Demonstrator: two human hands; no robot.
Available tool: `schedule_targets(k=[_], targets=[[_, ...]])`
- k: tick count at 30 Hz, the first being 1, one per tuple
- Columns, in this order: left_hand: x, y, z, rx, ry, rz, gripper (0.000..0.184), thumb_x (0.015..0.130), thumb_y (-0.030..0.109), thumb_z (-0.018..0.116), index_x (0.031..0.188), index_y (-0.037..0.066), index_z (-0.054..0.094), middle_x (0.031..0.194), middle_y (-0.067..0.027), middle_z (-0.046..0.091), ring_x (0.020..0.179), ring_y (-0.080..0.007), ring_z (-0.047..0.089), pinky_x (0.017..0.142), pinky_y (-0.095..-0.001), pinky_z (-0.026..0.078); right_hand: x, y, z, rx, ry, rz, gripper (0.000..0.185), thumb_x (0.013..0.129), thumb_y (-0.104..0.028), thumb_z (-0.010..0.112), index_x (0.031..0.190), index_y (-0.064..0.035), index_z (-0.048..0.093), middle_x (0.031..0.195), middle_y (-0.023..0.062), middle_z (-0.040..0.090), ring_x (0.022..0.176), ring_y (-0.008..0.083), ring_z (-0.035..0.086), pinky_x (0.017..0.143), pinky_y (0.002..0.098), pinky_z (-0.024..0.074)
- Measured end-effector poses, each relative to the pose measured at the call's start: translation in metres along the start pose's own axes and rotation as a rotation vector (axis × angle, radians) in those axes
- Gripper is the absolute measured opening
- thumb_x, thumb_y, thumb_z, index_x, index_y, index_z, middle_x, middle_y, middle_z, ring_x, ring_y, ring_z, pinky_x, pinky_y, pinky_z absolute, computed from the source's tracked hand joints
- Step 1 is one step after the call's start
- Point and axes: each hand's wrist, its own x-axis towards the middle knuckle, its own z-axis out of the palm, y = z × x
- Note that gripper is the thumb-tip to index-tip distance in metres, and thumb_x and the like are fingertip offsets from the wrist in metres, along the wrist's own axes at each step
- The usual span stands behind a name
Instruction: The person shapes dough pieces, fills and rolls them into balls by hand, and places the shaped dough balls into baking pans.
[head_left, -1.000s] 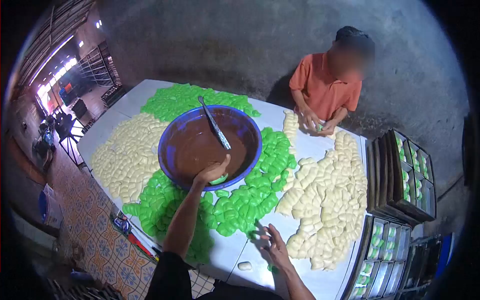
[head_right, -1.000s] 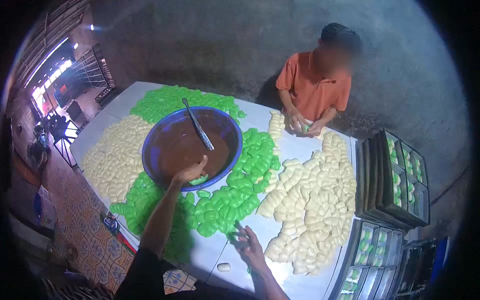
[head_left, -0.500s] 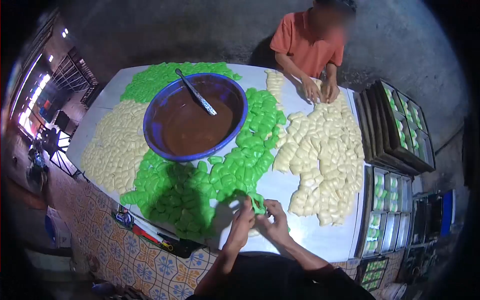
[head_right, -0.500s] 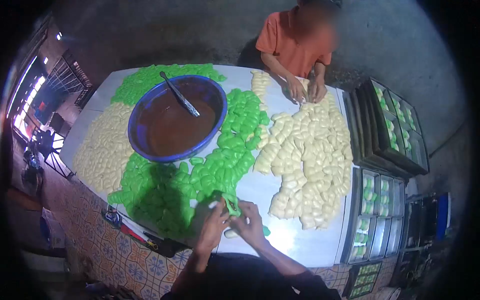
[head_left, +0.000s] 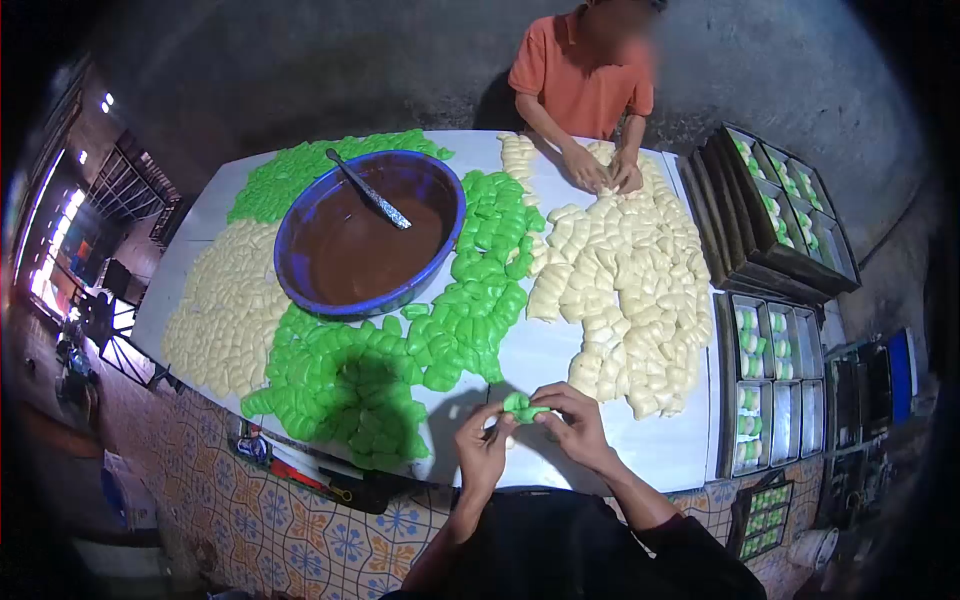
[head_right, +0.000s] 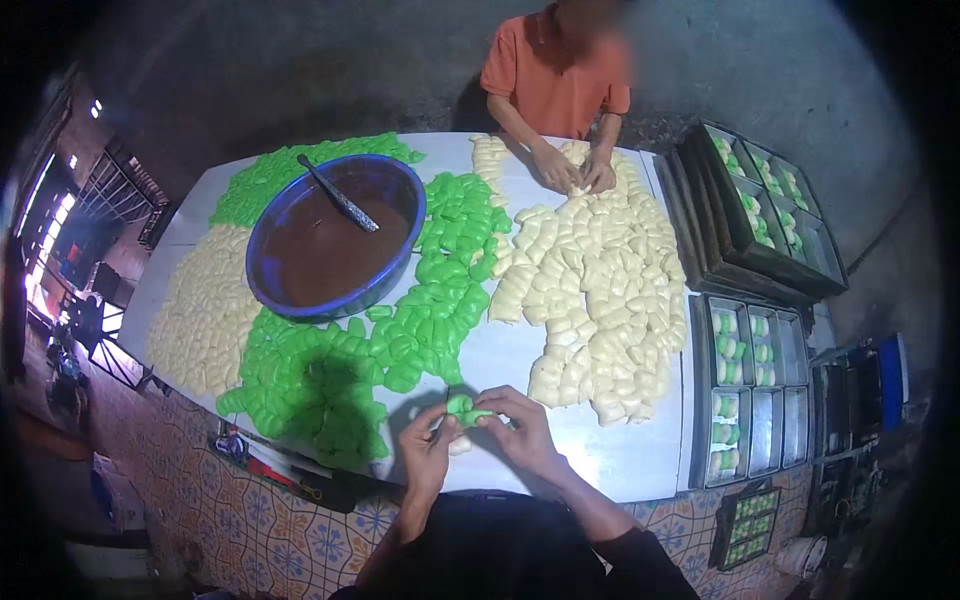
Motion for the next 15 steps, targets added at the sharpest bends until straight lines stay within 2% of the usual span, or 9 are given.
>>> schedule_targets(k=[2, 5, 7, 9, 10, 11, 12, 14, 15], targets=[[-0.005, 0.007, 0.001, -0.054, 0.013, -0.097, 0.032, 0.088, 0.008, 0.065, 0.116, -0.005, 0.060, 0.099, -0.0075, 0.060, 0.090, -0.0139, 0.059, 0.075, -0.0262, 0.053, -0.005, -0.005, 0.001, 0.066, -0.008, 0.158, 0.013, 0.082, -0.001, 0.065, 0.095, 0.0011, 0.066, 0.097, 0.0104, 0.064, 0.087, 0.0156, 0.060, 0.077, 0.0282, 0.0463], [-0.007, 0.005, -0.003, 0.008, -0.158, 0.003, 0.033, 0.087, 0.006, 0.065, 0.118, -0.006, 0.058, 0.101, -0.0079, 0.059, 0.091, -0.0137, 0.058, 0.078, -0.0270, 0.053, -0.007, 0.000, 0.003, 0.161, -0.012, 0.272, 0.012, 0.083, -0.002, 0.065, 0.094, 0.0029, 0.066, 0.089, 0.0069, 0.064, 0.083, 0.0111, 0.057, 0.074, 0.0267, 0.0455], [-0.010, 0.012, -0.002, -0.012, -0.128, 0.061, 0.026, 0.085, -0.001, 0.065, 0.111, -0.006, 0.061, 0.103, -0.0081, 0.058, 0.091, -0.0130, 0.058, 0.078, -0.0259, 0.051, -0.010, 0.003, 0.004, 0.123, -0.009, 0.395, 0.011, 0.084, -0.002, 0.064, 0.093, 0.0030, 0.066, 0.088, 0.0051, 0.064, 0.084, 0.0100, 0.056, 0.072, 0.0257, 0.0459], [-0.009, 0.005, -0.006, -0.006, -0.127, 0.083, 0.023, 0.084, -0.003, 0.066, 0.106, -0.007, 0.063, 0.102, -0.0079, 0.059, 0.093, -0.0121, 0.057, 0.079, -0.0253, 0.049, -0.009, 0.007, 0.007, 0.200, 0.095, 0.275, 0.015, 0.083, -0.002, 0.065, 0.097, 0.0032, 0.065, 0.098, 0.0062, 0.061, 0.086, 0.0089, 0.056, 0.069, 0.0241, 0.0465], [-0.008, 0.000, -0.008, 0.034, -0.156, 0.144, 0.017, 0.083, -0.003, 0.066, 0.100, -0.004, 0.065, 0.101, -0.0084, 0.055, 0.094, -0.0139, 0.058, 0.076, -0.0251, 0.049, -0.005, 0.004, 0.009, 0.235, 0.129, 0.218, 0.016, 0.082, -0.002, 0.066, 0.098, 0.0029, 0.065, 0.101, 0.0071, 0.059, 0.086, 0.0089, 0.056, 0.069, 0.0240, 0.0468], [-0.007, -0.001, -0.009, 0.054, -0.175, 0.133, 0.017, 0.083, -0.002, 0.067, 0.100, -0.003, 0.065, 0.099, -0.0079, 0.055, 0.094, -0.0135, 0.058, 0.075, -0.0245, 0.049, -0.002, 0.002, 0.011, 0.271, 0.161, 0.160, 0.018, 0.082, -0.002, 0.066, 0.099, 0.0026, 0.065, 0.105, 0.0079, 0.058, 0.087, 0.0090, 0.056, 0.068, 0.0238, 0.0470], [-0.006, -0.002, -0.010, 0.073, -0.193, 0.121, 0.018, 0.083, -0.001, 0.067, 0.100, -0.003, 0.065, 0.098, -0.0073, 0.054, 0.094, -0.0131, 0.057, 0.074, -0.0239, 0.048, -0.001, 0.001, 0.007, 0.116, 0.065, 0.163, 0.024, 0.081, -0.002, 0.067, 0.105, 0.0015, 0.064, 0.112, 0.0103, 0.054, 0.087, 0.0131, 0.057, 0.072, 0.0266, 0.0482], [-0.005, -0.012, -0.014, 0.031, -0.225, 0.058, 0.016, 0.083, 0.004, 0.068, 0.097, -0.004, 0.064, 0.091, -0.0051, 0.054, 0.091, -0.0112, 0.057, 0.069, -0.0223, 0.048, -0.003, -0.013, 0.013, -0.030, -0.016, -0.007, 0.022, 0.082, -0.003, 0.066, 0.104, 0.0000, 0.065, 0.113, 0.0111, 0.054, 0.084, 0.0166, 0.058, 0.073, 0.0279, 0.0481], [-0.005, -0.012, -0.014, -0.052, -0.196, -0.042, 0.015, 0.083, 0.004, 0.068, 0.095, -0.004, 0.064, 0.091, -0.0048, 0.054, 0.090, -0.0111, 0.057, 0.069, -0.0226, 0.048, -0.002, -0.022, 0.017, -0.103, -0.057, -0.094, 0.021, 0.083, -0.004, 0.065, 0.104, -0.0007, 0.066, 0.113, 0.0116, 0.054, 0.083, 0.0184, 0.058, 0.074, 0.0286, 0.0481]])
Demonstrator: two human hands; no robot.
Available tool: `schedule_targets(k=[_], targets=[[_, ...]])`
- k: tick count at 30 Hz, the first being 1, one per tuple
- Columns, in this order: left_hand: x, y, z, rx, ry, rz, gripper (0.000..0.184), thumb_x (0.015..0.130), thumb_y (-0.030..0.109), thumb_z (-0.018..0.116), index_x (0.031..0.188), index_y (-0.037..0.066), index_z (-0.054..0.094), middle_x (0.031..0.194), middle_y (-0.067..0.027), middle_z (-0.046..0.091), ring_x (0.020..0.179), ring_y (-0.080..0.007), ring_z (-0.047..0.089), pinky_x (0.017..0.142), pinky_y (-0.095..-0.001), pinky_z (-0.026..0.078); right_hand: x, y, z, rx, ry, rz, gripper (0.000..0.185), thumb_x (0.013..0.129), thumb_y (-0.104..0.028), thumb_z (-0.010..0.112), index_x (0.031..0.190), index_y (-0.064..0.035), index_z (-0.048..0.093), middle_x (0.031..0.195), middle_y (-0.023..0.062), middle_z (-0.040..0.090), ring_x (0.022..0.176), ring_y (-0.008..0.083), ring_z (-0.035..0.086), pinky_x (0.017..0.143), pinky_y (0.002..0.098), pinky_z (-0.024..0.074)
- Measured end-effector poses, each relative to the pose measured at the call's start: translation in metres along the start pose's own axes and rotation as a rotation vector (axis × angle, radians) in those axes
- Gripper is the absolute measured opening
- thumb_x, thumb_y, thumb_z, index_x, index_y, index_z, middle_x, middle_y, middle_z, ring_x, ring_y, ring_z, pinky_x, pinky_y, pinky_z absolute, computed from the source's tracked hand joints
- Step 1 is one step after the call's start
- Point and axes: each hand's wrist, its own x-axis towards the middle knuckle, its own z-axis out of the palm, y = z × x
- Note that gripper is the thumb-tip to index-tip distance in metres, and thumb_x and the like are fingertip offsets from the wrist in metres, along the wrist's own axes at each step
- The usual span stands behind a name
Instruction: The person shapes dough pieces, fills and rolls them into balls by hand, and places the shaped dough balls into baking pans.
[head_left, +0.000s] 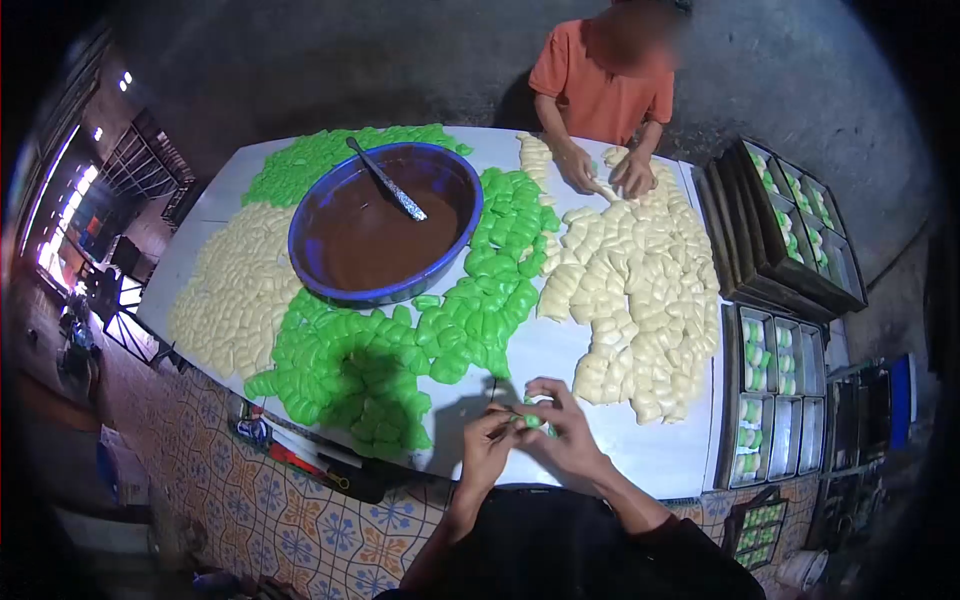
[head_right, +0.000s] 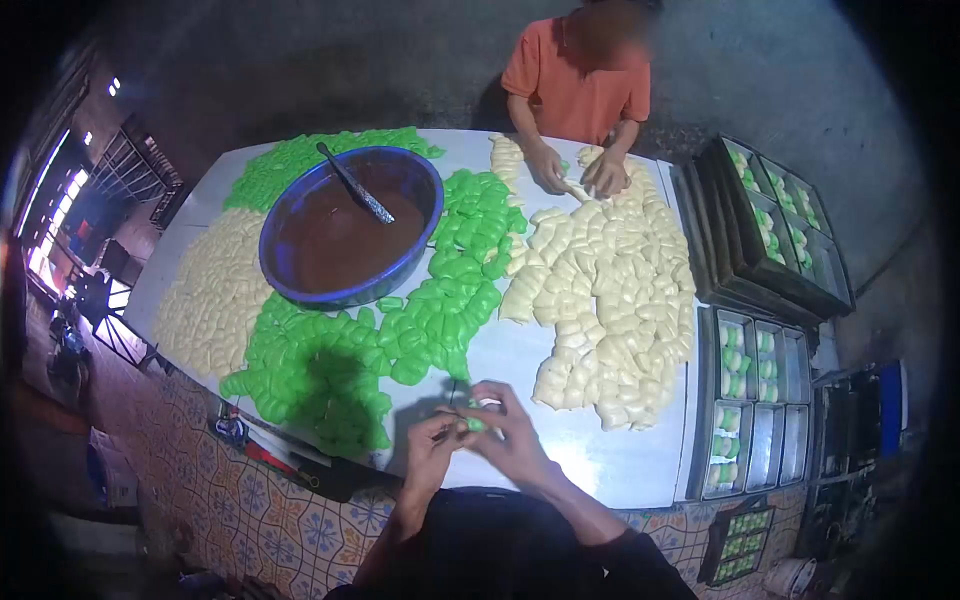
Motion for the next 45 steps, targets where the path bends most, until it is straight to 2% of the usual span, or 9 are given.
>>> schedule_targets(k=[3, 6, 14, 16, 27, 31, 34, 40, 45], targets=[[-0.005, 0.004, 0.004, -0.176, 0.120, -0.184, 0.014, 0.084, 0.007, 0.068, 0.091, -0.003, 0.061, 0.091, -0.0035, 0.056, 0.082, -0.0108, 0.058, 0.069, -0.0238, 0.050, -0.005, 0.011, -0.001, -0.009, -0.060, 0.082, 0.012, 0.085, -0.009, 0.065, 0.093, -0.0023, 0.070, 0.088, 0.0112, 0.061, 0.076, 0.0213, 0.058, 0.067, 0.0289, 0.0450], [-0.004, 0.004, 0.006, 0.131, 0.189, 0.145, 0.015, 0.085, 0.007, 0.068, 0.094, -0.002, 0.060, 0.094, -0.0041, 0.057, 0.085, -0.0108, 0.059, 0.071, -0.0232, 0.050, -0.011, 0.022, 0.010, 0.071, -0.043, 0.287, 0.015, 0.088, -0.013, 0.064, 0.096, -0.0026, 0.069, 0.069, 0.0077, 0.062, 0.063, 0.0146, 0.054, 0.060, 0.0288, 0.0435], [-0.027, 0.019, -0.019, -0.382, -0.079, 0.097, 0.037, 0.080, -0.012, 0.054, 0.115, -0.001, 0.047, 0.113, -0.0078, 0.048, 0.103, -0.0166, 0.056, 0.088, -0.0298, 0.047, -0.001, 0.031, 0.011, 0.696, -0.747, 0.848, 0.040, 0.090, -0.009, 0.057, 0.129, -0.0051, 0.050, 0.115, 0.0109, 0.059, 0.106, 0.0206, 0.056, 0.084, 0.0297, 0.0507], [-0.031, -0.001, -0.028, -0.269, 0.156, 0.189, 0.042, 0.078, -0.008, 0.050, 0.118, 0.000, 0.047, 0.117, -0.0094, 0.049, 0.114, -0.0200, 0.050, 0.097, -0.0342, 0.040, -0.008, 0.070, 0.029, 0.148, -0.540, 0.235, 0.039, 0.086, -0.004, 0.058, 0.125, -0.0043, 0.054, 0.122, 0.0133, 0.059, 0.109, 0.0246, 0.058, 0.090, 0.0323, 0.0479], [-0.002, -0.046, -0.030, 0.468, 0.098, -0.017, 0.043, 0.086, 0.001, 0.054, 0.128, -0.001, 0.045, 0.112, -0.0138, 0.060, 0.105, -0.0274, 0.057, 0.095, -0.0370, 0.042, -0.009, 0.117, 0.027, -0.051, -0.642, 0.195, 0.055, 0.072, 0.007, 0.050, 0.125, -0.0025, 0.053, 0.123, 0.0215, 0.055, 0.111, 0.0364, 0.054, 0.097, 0.0406, 0.0422], [-0.005, -0.029, -0.020, 0.787, -0.050, 0.023, 0.051, 0.085, 0.007, 0.055, 0.133, -0.003, 0.038, 0.112, -0.0187, 0.059, 0.105, -0.0356, 0.055, 0.096, -0.0417, 0.041, -0.011, 0.078, -0.016, -0.395, -0.321, 0.028, 0.052, 0.075, -0.004, 0.060, 0.126, -0.0062, 0.054, 0.124, 0.0203, 0.054, 0.113, 0.0375, 0.050, 0.095, 0.0426, 0.0417], [-0.005, -0.004, -0.004, 1.372, 0.170, 0.382, 0.058, 0.083, 0.004, 0.057, 0.137, 0.002, 0.035, 0.112, -0.0202, 0.059, 0.106, -0.0357, 0.055, 0.094, -0.0423, 0.042, -0.049, 0.095, -0.037, -0.668, -0.492, -0.030, 0.049, 0.073, -0.007, 0.064, 0.122, -0.0077, 0.057, 0.117, 0.0190, 0.056, 0.112, 0.0344, 0.051, 0.093, 0.0402, 0.0429], [0.001, 0.004, 0.012, 0.595, 0.096, 0.194, 0.027, 0.084, 0.000, 0.056, 0.110, -0.002, 0.060, 0.108, -0.0160, 0.062, 0.106, -0.0284, 0.058, 0.094, -0.0355, 0.042, -0.072, 0.086, -0.048, -0.010, -0.262, 0.416, 0.047, 0.076, -0.028, 0.076, 0.117, -0.0088, 0.063, 0.108, 0.0136, 0.056, 0.115, 0.0301, 0.047, 0.097, 0.0384, 0.0418], [0.001, 0.002, 0.017, 0.642, -0.041, 0.073, 0.020, 0.086, 0.000, 0.053, 0.104, -0.001, 0.061, 0.104, -0.0129, 0.064, 0.103, -0.0239, 0.060, 0.093, -0.0341, 0.044, -0.097, 0.064, -0.069, -0.351, 0.038, 0.452, 0.043, 0.081, -0.017, 0.066, 0.121, -0.0042, 0.058, 0.109, 0.0184, 0.056, 0.113, 0.0411, 0.046, 0.094, 0.0457, 0.0412]])
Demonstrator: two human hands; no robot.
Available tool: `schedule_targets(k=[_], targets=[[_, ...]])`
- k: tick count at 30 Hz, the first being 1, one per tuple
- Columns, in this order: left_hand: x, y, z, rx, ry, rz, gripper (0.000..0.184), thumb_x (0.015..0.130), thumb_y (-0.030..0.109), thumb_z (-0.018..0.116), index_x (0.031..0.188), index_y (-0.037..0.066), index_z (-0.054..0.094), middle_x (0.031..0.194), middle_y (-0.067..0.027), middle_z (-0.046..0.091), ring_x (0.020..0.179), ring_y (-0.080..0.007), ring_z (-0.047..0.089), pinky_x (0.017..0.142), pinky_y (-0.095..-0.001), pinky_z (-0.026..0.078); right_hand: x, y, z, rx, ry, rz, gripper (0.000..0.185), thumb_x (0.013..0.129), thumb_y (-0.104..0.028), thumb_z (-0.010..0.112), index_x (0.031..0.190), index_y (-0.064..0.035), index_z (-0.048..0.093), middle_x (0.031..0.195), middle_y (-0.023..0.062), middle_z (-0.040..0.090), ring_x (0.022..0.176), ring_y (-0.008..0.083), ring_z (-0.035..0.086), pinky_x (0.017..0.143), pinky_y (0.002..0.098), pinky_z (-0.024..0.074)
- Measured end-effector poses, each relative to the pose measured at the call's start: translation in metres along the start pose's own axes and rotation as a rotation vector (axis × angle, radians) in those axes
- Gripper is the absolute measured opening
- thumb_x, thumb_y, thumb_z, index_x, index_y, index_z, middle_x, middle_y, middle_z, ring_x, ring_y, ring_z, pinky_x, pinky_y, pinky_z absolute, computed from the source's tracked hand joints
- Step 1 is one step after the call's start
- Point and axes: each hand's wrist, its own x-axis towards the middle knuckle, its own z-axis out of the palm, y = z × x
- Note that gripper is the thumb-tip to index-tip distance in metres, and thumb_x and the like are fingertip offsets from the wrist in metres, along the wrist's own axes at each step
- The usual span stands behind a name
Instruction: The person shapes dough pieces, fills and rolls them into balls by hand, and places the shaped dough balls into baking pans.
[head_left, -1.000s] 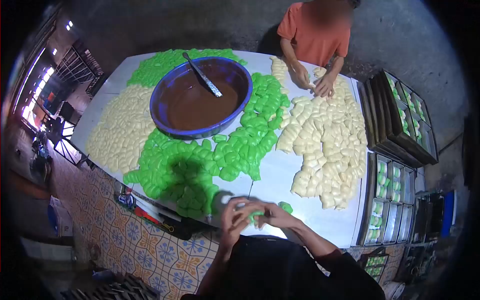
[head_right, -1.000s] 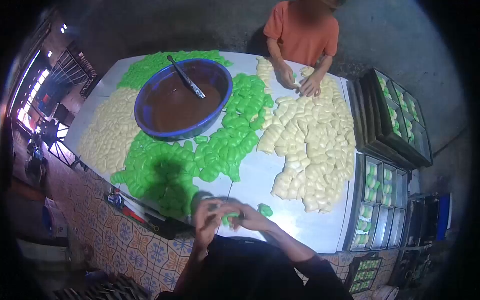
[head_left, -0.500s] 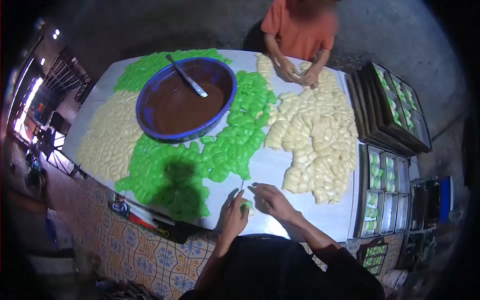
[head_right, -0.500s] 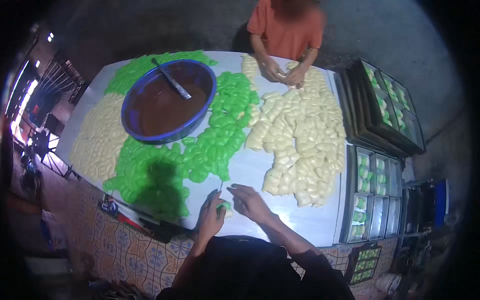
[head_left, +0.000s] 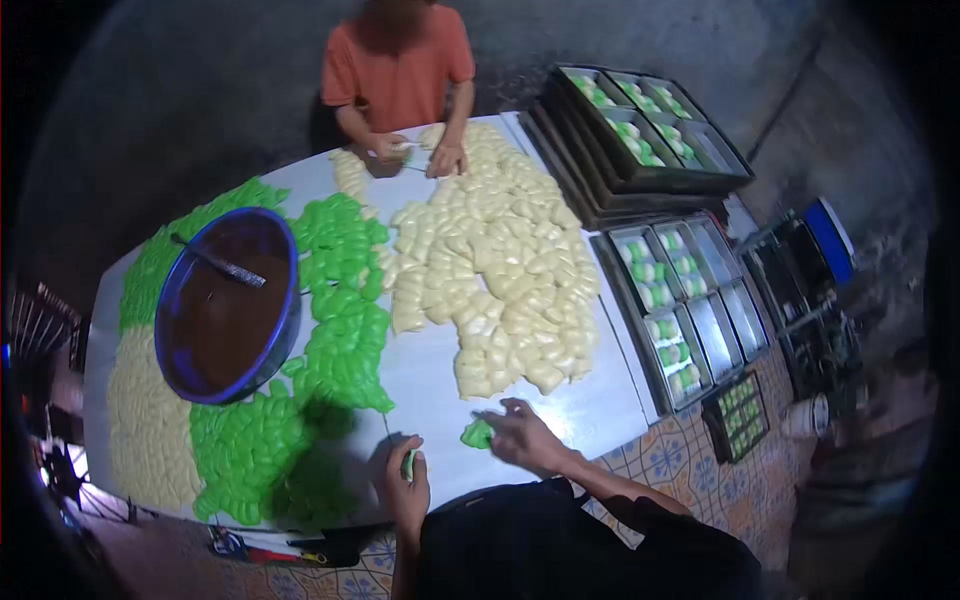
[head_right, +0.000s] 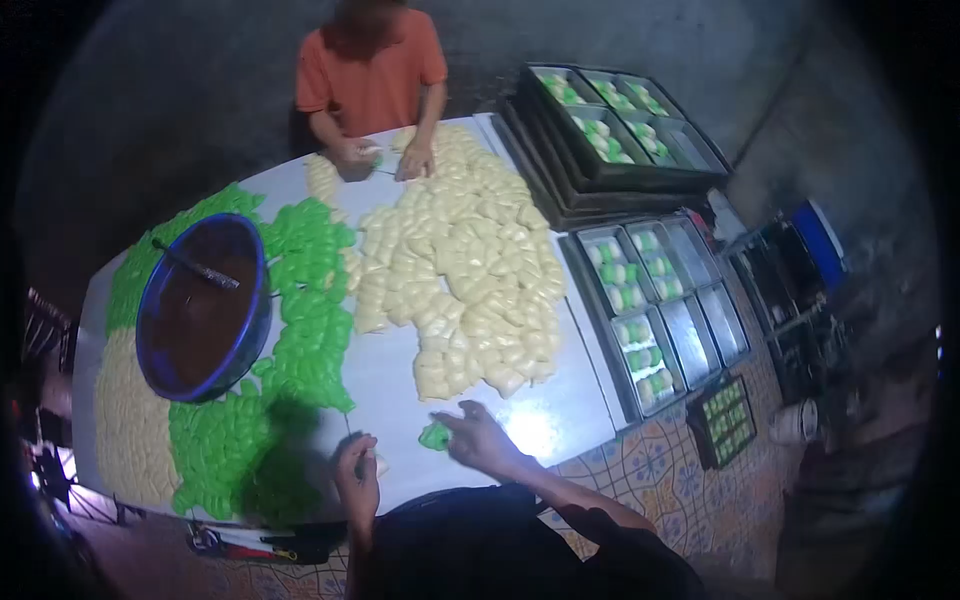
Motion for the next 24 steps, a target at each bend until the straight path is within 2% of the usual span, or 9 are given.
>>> schedule_targets(k=[3, 5, 7, 11, 14, 16, 19, 21, 24], targets=[[-0.004, -0.014, 0.012, -0.060, -0.002, -0.020, 0.018, 0.086, 0.000, 0.053, 0.101, 0.000, 0.062, 0.101, -0.0118, 0.065, 0.100, -0.0229, 0.061, 0.091, -0.0335, 0.045, -0.017, 0.073, -0.020, -0.109, 0.527, 0.142, 0.039, 0.075, -0.010, 0.065, 0.112, -0.0003, 0.060, 0.105, 0.0238, 0.058, 0.104, 0.0421, 0.051, 0.092, 0.0447, 0.0421], [0.002, -0.008, 0.015, -0.087, -0.055, -0.015, 0.017, 0.087, 0.001, 0.052, 0.099, -0.001, 0.063, 0.100, -0.0113, 0.065, 0.098, -0.0226, 0.061, 0.089, -0.0332, 0.046, -0.011, 0.025, -0.057, -0.519, 0.803, 0.211, 0.038, 0.071, -0.009, 0.064, 0.107, 0.0014, 0.060, 0.104, 0.0223, 0.060, 0.104, 0.0382, 0.052, 0.091, 0.0441, 0.0419], [0.007, -0.023, 0.029, -0.159, -0.091, 0.003, 0.016, 0.087, 0.001, 0.052, 0.098, -0.001, 0.063, 0.099, -0.0116, 0.066, 0.097, -0.0228, 0.062, 0.089, -0.0330, 0.046, -0.005, 0.083, -0.059, -0.291, 0.829, 0.310, 0.039, 0.069, -0.008, 0.065, 0.106, 0.0016, 0.060, 0.102, 0.0217, 0.060, 0.102, 0.0379, 0.051, 0.091, 0.0449, 0.0405], [0.018, 0.018, 0.037, -0.078, -0.209, 0.231, 0.017, 0.083, -0.004, 0.055, 0.098, -0.002, 0.063, 0.095, -0.0129, 0.067, 0.096, -0.0229, 0.063, 0.087, -0.0331, 0.047, -0.016, 0.090, -0.053, 0.388, 0.614, 0.465, 0.031, 0.068, -0.012, 0.067, 0.096, 0.0008, 0.061, 0.085, 0.0116, 0.063, 0.084, 0.0202, 0.060, 0.076, 0.0329, 0.0479], [0.013, -0.003, 0.037, -0.236, -0.209, 0.103, 0.015, 0.085, -0.003, 0.056, 0.098, -0.003, 0.063, 0.096, -0.0129, 0.067, 0.093, -0.0231, 0.064, 0.088, -0.0330, 0.047, -0.062, 0.055, -0.062, 0.279, 0.601, 0.137, 0.018, 0.067, -0.006, 0.066, 0.084, -0.0020, 0.061, 0.075, 0.0057, 0.060, 0.074, 0.0141, 0.059, 0.069, 0.0284, 0.0468], [0.015, 0.000, 0.028, -0.115, -0.246, 0.195, 0.018, 0.088, 0.001, 0.055, 0.103, -0.005, 0.061, 0.093, -0.0126, 0.067, 0.090, -0.0226, 0.065, 0.088, -0.0327, 0.048, -0.068, 0.025, -0.073, 0.454, 0.641, -0.041, 0.020, 0.070, -0.006, 0.067, 0.088, -0.0013, 0.062, 0.092, 0.0091, 0.055, 0.080, 0.0147, 0.057, 0.070, 0.0265, 0.0453], [0.004, 0.011, 0.036, -0.545, -0.354, -0.131, 0.026, 0.091, 0.004, 0.053, 0.115, -0.007, 0.054, 0.101, -0.0137, 0.065, 0.099, -0.0232, 0.063, 0.091, -0.0327, 0.046, -0.051, -0.032, -0.091, 0.644, 0.539, -0.147, 0.031, 0.072, -0.010, 0.071, 0.102, -0.0008, 0.065, 0.122, 0.0153, 0.041, 0.090, 0.0191, 0.055, 0.076, 0.0296, 0.0469], [0.004, 0.050, 0.042, -0.925, -0.387, -0.256, 0.033, 0.093, 0.005, 0.051, 0.124, -0.006, 0.047, 0.108, -0.0148, 0.061, 0.105, -0.0237, 0.059, 0.092, -0.0330, 0.045, -0.026, -0.063, -0.096, 0.027, 0.263, -0.272, 0.054, 0.076, -0.014, 0.070, 0.126, -0.0046, 0.054, 0.140, 0.0238, 0.027, 0.103, 0.0296, 0.057, 0.088, 0.0379, 0.0477], [0.007, 0.058, 0.045, -1.226, -0.356, -0.376, 0.043, 0.096, 0.005, 0.047, 0.136, -0.001, 0.033, 0.118, -0.0168, 0.055, 0.114, -0.0256, 0.053, 0.097, -0.0371, 0.043, 0.005, -0.082, -0.062, 0.012, -0.057, -0.400, 0.066, 0.078, -0.007, 0.068, 0.138, -0.0068, 0.040, 0.150, 0.0254, 0.015, 0.100, 0.0284, 0.057, 0.082, 0.0359, 0.0512]])
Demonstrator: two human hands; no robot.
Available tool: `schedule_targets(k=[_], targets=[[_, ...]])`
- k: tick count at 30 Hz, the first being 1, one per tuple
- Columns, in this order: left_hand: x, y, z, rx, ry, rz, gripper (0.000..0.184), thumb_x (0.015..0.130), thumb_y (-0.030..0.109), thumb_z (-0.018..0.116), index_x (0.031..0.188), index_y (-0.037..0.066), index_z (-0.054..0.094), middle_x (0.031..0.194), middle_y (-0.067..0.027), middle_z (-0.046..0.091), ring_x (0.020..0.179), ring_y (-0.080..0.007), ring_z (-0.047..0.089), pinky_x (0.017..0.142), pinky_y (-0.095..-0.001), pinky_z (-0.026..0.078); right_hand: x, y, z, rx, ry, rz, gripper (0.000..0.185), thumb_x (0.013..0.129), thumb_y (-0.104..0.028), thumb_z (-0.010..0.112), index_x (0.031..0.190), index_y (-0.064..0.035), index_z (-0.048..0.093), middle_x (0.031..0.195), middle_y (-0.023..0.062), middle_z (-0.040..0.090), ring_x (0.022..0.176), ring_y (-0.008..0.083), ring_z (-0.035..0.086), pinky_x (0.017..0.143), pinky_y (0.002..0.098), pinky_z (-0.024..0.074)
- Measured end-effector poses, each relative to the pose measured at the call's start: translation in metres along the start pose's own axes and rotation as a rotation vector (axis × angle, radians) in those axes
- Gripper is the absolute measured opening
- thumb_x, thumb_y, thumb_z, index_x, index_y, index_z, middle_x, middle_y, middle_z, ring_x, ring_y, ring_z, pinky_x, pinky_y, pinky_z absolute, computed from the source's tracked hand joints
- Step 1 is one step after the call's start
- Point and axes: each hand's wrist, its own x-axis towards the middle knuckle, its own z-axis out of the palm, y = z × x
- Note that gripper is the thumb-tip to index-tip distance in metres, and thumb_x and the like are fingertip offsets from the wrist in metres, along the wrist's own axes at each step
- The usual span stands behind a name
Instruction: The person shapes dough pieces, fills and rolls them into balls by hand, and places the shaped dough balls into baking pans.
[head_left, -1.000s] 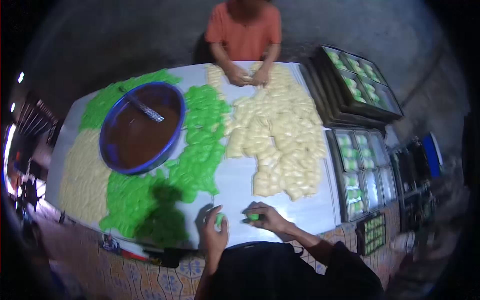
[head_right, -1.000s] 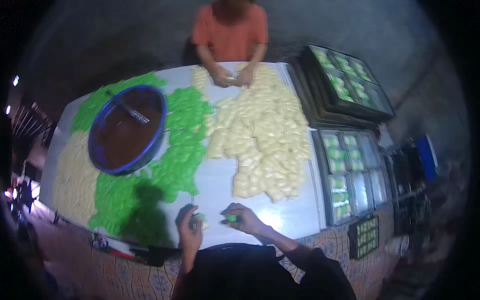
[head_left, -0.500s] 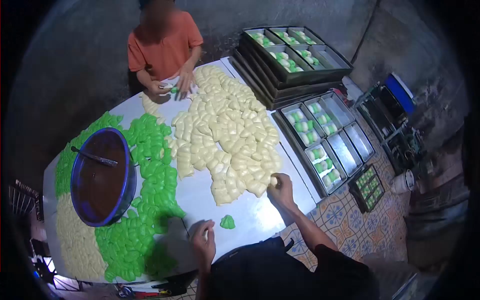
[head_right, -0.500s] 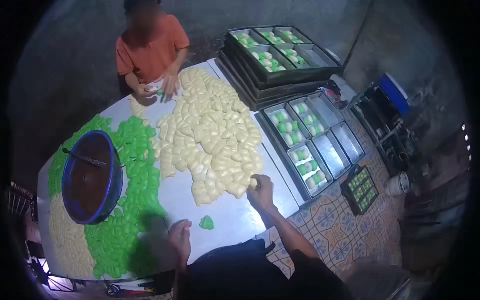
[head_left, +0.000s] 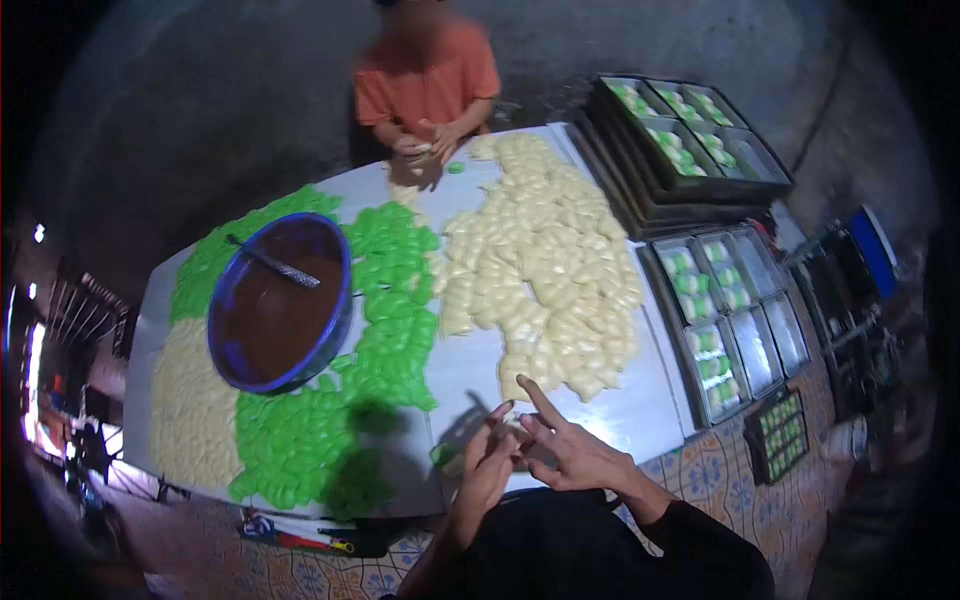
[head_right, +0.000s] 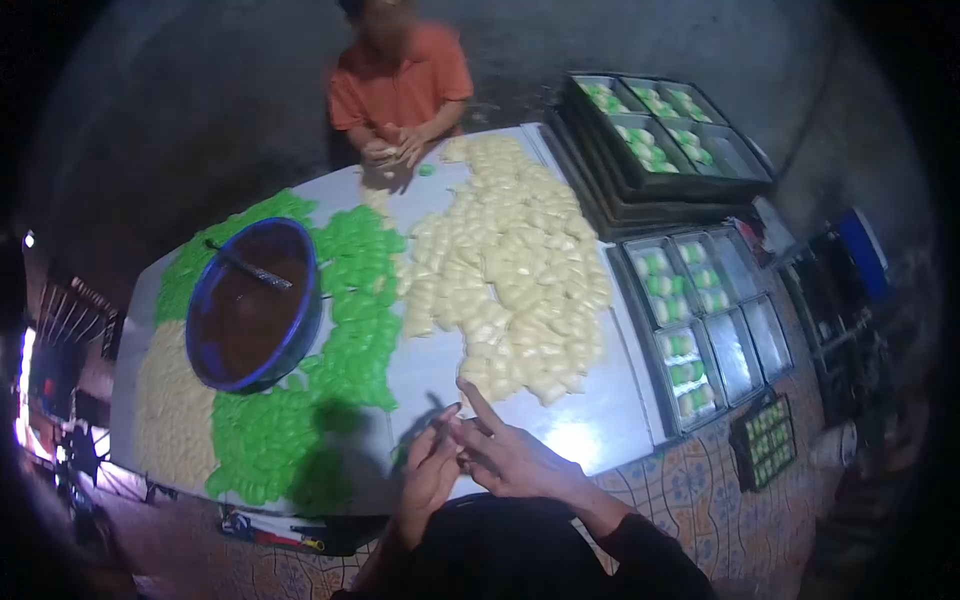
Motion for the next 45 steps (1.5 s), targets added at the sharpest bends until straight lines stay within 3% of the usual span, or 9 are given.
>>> schedule_targets(k=[7, 12, 19, 23, 27, 31, 34, 38, 45], targets=[[0.000, 0.018, -0.013, -0.244, 0.079, 0.252, 0.054, 0.096, 0.002, 0.041, 0.144, 0.011, 0.019, 0.130, -0.0249, 0.049, 0.118, -0.0297, 0.052, 0.099, -0.0353, 0.041, 0.044, -0.001, 0.057, 0.060, 0.012, -0.042, 0.043, 0.079, 0.002, 0.062, 0.122, -0.0010, 0.056, 0.119, 0.0168, 0.052, 0.105, 0.0287, 0.056, 0.084, 0.0346, 0.0491], [-0.007, 0.009, -0.051, 0.385, 0.301, 0.408, 0.027, 0.086, 0.008, 0.067, 0.111, 0.000, 0.063, 0.106, -0.0061, 0.063, 0.092, -0.0086, 0.058, 0.078, -0.0224, 0.046, 0.064, -0.008, 0.081, 0.259, 0.182, 0.153, 0.028, 0.082, 0.003, 0.059, 0.109, -0.0011, 0.063, 0.093, 0.0088, 0.055, 0.084, 0.0158, 0.058, 0.071, 0.0273, 0.0480], [-0.006, 0.016, -0.064, 0.677, 0.491, 0.509, 0.010, 0.083, 0.008, 0.069, 0.088, -0.001, 0.070, 0.075, 0.0006, 0.065, 0.070, -0.0044, 0.055, 0.064, -0.0201, 0.044, 0.094, 0.017, 0.084, 0.229, 0.042, -0.069, 0.029, 0.094, -0.026, 0.052, 0.111, -0.0060, 0.065, 0.124, 0.0130, 0.039, 0.115, 0.0247, 0.037, 0.090, 0.0371, 0.0389], [0.002, 0.017, -0.076, -0.642, 0.122, 0.076, 0.039, 0.089, 0.022, 0.062, 0.120, 0.001, 0.053, 0.116, -0.0107, 0.058, 0.107, -0.0185, 0.057, 0.093, -0.0337, 0.045, 0.094, 0.029, 0.117, 0.402, -0.124, 0.064, 0.074, 0.082, -0.066, 0.054, 0.110, 0.0018, 0.061, 0.137, 0.0150, 0.034, 0.122, 0.0288, 0.038, 0.103, 0.0402, 0.0310], [0.019, 0.084, -0.055, -0.569, -0.366, 0.136, 0.105, 0.070, 0.070, 0.062, 0.136, -0.005, 0.033, 0.127, -0.0169, 0.050, 0.118, -0.0275, 0.048, 0.103, -0.0404, 0.037, 0.108, 0.041, 0.110, 0.974, -0.195, 0.263, 0.110, 0.070, -0.073, 0.061, 0.145, -0.0025, 0.021, 0.144, 0.0111, 0.028, 0.133, 0.0262, 0.030, 0.104, 0.0374, 0.0319], [0.091, 0.194, -0.116, 0.130, -0.064, 0.437, 0.088, 0.090, 0.068, 0.029, 0.130, -0.010, 0.043, 0.120, -0.0211, 0.057, 0.110, -0.0313, 0.056, 0.098, -0.0453, 0.041, 0.114, 0.059, 0.111, 1.012, -0.214, 0.225, 0.121, 0.064, -0.073, 0.067, 0.151, -0.0173, 0.003, 0.147, 0.0087, 0.020, 0.126, 0.0212, 0.032, 0.096, 0.0448, 0.0374], [0.157, 0.283, -0.191, 1.582, 0.634, 0.269, 0.086, 0.094, 0.063, 0.016, 0.117, -0.010, 0.054, 0.102, -0.0228, 0.064, 0.097, -0.0314, 0.061, 0.087, -0.0340, 0.047, 0.113, 0.065, 0.119, 1.029, -0.054, 0.260, 0.115, 0.067, -0.067, 0.069, 0.150, -0.0193, 0.006, 0.145, 0.0081, 0.025, 0.118, 0.0197, 0.037, 0.091, 0.0412, 0.0407], [0.186, 0.291, -0.231, 1.441, 0.517, -0.166, 0.096, 0.090, 0.070, 0.010, 0.109, -0.011, 0.059, 0.079, -0.0173, 0.062, 0.071, -0.0304, 0.059, 0.065, -0.0450, 0.047, 0.103, 0.086, 0.134, 1.104, -0.055, 0.285, 0.097, 0.079, -0.055, 0.067, 0.150, -0.0179, 0.011, 0.144, 0.0061, 0.028, 0.114, 0.0182, 0.039, 0.089, 0.0398, 0.0420], [0.129, 0.237, -0.167, 1.742, 0.657, 0.448, 0.063, 0.099, 0.048, 0.027, 0.111, -0.003, 0.061, 0.089, -0.0221, 0.060, 0.075, -0.0364, 0.057, 0.071, -0.0427, 0.047, 0.106, 0.093, 0.144, 1.240, 0.094, 0.386, 0.077, 0.089, -0.033, 0.063, 0.148, -0.0125, 0.019, 0.138, 0.0113, 0.039, 0.111, 0.0181, 0.048, 0.086, 0.0303, 0.0474]])
